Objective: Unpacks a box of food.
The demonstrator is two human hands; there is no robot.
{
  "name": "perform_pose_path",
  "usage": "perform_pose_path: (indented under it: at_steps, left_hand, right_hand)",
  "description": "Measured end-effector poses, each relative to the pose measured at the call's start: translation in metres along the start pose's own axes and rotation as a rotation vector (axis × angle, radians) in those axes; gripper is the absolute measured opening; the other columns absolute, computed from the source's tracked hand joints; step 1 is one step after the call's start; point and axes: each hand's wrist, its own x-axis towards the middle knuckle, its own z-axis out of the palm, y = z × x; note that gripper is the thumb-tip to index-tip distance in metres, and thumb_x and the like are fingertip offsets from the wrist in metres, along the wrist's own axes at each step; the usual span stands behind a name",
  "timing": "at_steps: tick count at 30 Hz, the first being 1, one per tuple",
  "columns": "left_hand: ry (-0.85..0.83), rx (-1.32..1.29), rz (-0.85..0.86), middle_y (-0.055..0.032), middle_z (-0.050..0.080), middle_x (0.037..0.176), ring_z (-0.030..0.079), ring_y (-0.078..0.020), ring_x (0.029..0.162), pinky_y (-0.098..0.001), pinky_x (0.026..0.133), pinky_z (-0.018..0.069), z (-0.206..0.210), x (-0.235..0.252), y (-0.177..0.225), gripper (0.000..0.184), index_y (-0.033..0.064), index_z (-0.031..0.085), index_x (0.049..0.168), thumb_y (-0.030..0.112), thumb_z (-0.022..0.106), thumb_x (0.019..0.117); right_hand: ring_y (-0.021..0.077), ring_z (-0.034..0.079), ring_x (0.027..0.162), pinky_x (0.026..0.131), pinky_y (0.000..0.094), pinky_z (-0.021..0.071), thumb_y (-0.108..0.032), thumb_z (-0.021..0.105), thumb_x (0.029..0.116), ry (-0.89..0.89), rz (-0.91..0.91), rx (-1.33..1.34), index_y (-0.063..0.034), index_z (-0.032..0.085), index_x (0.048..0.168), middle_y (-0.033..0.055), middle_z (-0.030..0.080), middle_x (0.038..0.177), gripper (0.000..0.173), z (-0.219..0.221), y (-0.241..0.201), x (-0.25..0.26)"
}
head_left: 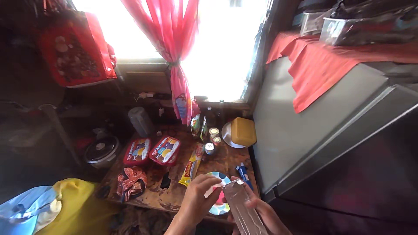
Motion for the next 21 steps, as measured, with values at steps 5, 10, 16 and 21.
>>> perform_pose_path:
  at_steps: [5,10,16,21]
  left_hand:
    - [-0.067,0.614,0.397,0.0088,0.075,0.094,0.066,-0.0161,0.108,-0.038,0.103,0.0458,0.002,0.008,-0.003,0.016,0.023,0.077,0.096,0.019,0.061,0.0973]
    - [-0.173,0.748,0.621,0.0014,0.072,0.086,0.069,-0.0197,0.095,-0.0405,0.1,0.05,0.001,0.011,0.002,0.021,0.0145,0.074,0.098,0.01,0.053,0.0996]
    - [-0.079,0.583,0.662,-0.0006,0.066,0.079,0.066,-0.0169,0.083,-0.0335,0.09,0.0524,0.007,0.017,-0.009,0.016,0.0123,0.069,0.092,0.021,0.057,0.1004]
    - [-0.012,0.133,0.291,-0.0025,0.067,0.078,0.066,-0.0123,0.08,-0.0261,0.077,0.0549,0.018,0.009,-0.009,0.006,0.009,0.066,0.085,0.014,0.067,0.0873]
  right_hand:
    - [0.0273,0.073,0.09,0.063,0.046,0.0635,-0.014,0.046,0.0865,0.107,0.021,-0.312,-0.0206,0.024,0.153,0.0075,0.065,0.124,0.071,0.015,-0.011,-0.003]
    - [0.029,0.073,0.095,0.068,0.0484,0.0641,-0.013,0.039,0.0927,0.083,0.092,-0.417,-0.0202,0.018,0.159,0.0101,0.063,0.13,0.07,0.013,-0.02,-0.007]
    - [0.0298,0.073,0.091,0.064,0.0482,0.0642,-0.016,0.038,0.0931,0.038,0.119,-0.396,-0.0233,0.016,0.161,0.0108,0.064,0.128,0.072,0.013,-0.027,-0.011]
    - [0.0321,0.074,0.091,0.062,0.0499,0.064,-0.025,0.05,0.0907,-0.031,0.106,-0.291,-0.0239,0.018,0.159,0.011,0.065,0.127,0.076,0.005,-0.026,-0.012]
